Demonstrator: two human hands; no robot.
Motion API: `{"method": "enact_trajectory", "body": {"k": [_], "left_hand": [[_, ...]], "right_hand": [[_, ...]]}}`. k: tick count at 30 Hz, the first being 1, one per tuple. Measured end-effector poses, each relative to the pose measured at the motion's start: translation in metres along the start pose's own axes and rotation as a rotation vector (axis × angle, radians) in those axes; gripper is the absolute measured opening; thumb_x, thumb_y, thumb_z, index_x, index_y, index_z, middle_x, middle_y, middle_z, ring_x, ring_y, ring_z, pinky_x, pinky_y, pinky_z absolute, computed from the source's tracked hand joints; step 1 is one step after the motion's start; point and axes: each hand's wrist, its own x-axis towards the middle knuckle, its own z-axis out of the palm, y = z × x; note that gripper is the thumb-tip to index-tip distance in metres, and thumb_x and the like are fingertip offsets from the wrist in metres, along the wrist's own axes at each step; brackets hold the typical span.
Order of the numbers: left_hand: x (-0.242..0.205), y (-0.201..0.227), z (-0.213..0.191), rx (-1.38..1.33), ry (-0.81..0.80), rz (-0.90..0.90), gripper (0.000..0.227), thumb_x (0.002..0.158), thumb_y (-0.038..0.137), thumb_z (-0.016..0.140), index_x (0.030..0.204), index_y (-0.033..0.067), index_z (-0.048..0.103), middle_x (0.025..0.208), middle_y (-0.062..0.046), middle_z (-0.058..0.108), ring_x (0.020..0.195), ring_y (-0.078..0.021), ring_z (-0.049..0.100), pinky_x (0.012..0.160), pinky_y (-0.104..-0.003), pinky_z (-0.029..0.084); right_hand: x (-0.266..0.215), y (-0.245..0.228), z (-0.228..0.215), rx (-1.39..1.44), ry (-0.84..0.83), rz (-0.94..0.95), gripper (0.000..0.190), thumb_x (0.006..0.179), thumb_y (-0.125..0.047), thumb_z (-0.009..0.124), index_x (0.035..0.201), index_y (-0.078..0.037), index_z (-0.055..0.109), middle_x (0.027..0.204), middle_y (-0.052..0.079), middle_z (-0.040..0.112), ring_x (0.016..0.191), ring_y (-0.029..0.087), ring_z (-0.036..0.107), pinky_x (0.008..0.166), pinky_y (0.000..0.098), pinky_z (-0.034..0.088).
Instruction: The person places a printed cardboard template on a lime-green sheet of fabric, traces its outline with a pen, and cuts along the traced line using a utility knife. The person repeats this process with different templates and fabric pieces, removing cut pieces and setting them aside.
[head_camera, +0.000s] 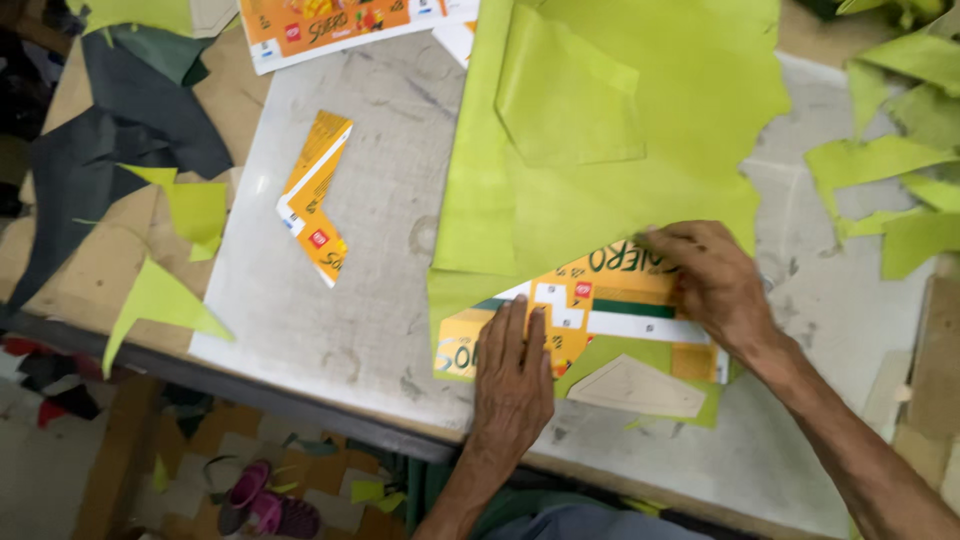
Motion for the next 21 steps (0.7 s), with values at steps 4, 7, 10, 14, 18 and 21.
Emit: {"method": "enact_trajectory", "body": {"k": [4, 7, 10, 14, 18, 21], "left_hand": [[0.017, -0.014, -0.033, 0.083, -0.174, 0.124, 0.055, 0.083, -0.003, 0.061, 0.137, -0.0111, 0.053, 0.143, -0.024, 0.050, 0.128, -0.0383, 0.051, 0.106, -0.048, 0.046], [0.044, -0.041, -0.052, 0.031, -0.416, 0.264, 0.047, 0.079, -0.008, 0.063, 0.126, -0.0096, 0.060, 0.129, -0.019, 0.057, 0.114, -0.0335, 0.056, 0.095, -0.041, 0.051], [0.078, -0.078, -0.054, -0.122, -0.588, 0.418, 0.032, 0.080, -0.008, 0.065, 0.111, -0.0032, 0.069, 0.117, -0.013, 0.059, 0.106, -0.0303, 0.058, 0.092, -0.039, 0.052], [0.121, -0.116, -0.031, -0.428, -0.773, 0.517, 0.030, 0.083, -0.009, 0.066, 0.109, 0.0016, 0.075, 0.112, -0.010, 0.060, 0.105, -0.0266, 0.062, 0.092, -0.037, 0.052], [0.138, -0.126, -0.007, -0.403, -1.024, 0.462, 0.045, 0.075, -0.011, 0.068, 0.111, 0.0131, 0.079, 0.109, -0.007, 0.062, 0.102, -0.0234, 0.062, 0.087, -0.034, 0.053], [0.135, -0.131, 0.001, -0.465, -0.967, 0.501, 0.043, 0.078, -0.010, 0.070, 0.111, 0.0150, 0.079, 0.109, -0.006, 0.063, 0.105, -0.0222, 0.062, 0.088, -0.032, 0.054]], "right_hand": [[-0.063, -0.067, 0.007, 0.382, 0.269, 0.381, 0.026, 0.100, 0.003, 0.058, 0.126, 0.004, 0.059, 0.118, 0.018, 0.067, 0.096, 0.022, 0.072, 0.077, 0.0328, 0.062], [-0.096, -0.120, 0.042, 0.708, 0.193, 0.781, 0.031, 0.101, -0.008, 0.057, 0.130, 0.002, 0.054, 0.084, 0.011, 0.077, 0.064, 0.016, 0.072, 0.054, 0.0302, 0.058], [-0.101, -0.178, 0.090, 0.720, -0.056, 0.867, 0.040, 0.091, -0.009, 0.059, 0.130, -0.001, 0.061, 0.070, 0.009, 0.077, 0.047, 0.014, 0.067, 0.046, 0.0294, 0.055], [-0.067, -0.228, 0.141, 0.619, -0.113, 0.895, 0.041, 0.093, -0.011, 0.061, 0.134, -0.004, 0.062, 0.060, 0.013, 0.065, 0.045, 0.016, 0.062, 0.046, 0.0317, 0.051], [-0.031, -0.247, 0.172, 0.380, 0.097, 0.653, 0.042, 0.096, -0.011, 0.064, 0.137, -0.002, 0.060, 0.065, 0.017, 0.066, 0.054, 0.024, 0.066, 0.055, 0.0353, 0.053], [-0.024, -0.257, 0.185, 0.304, 0.220, 0.556, 0.045, 0.096, -0.009, 0.065, 0.140, 0.000, 0.056, 0.072, 0.020, 0.067, 0.061, 0.027, 0.071, 0.058, 0.0385, 0.055]]}}
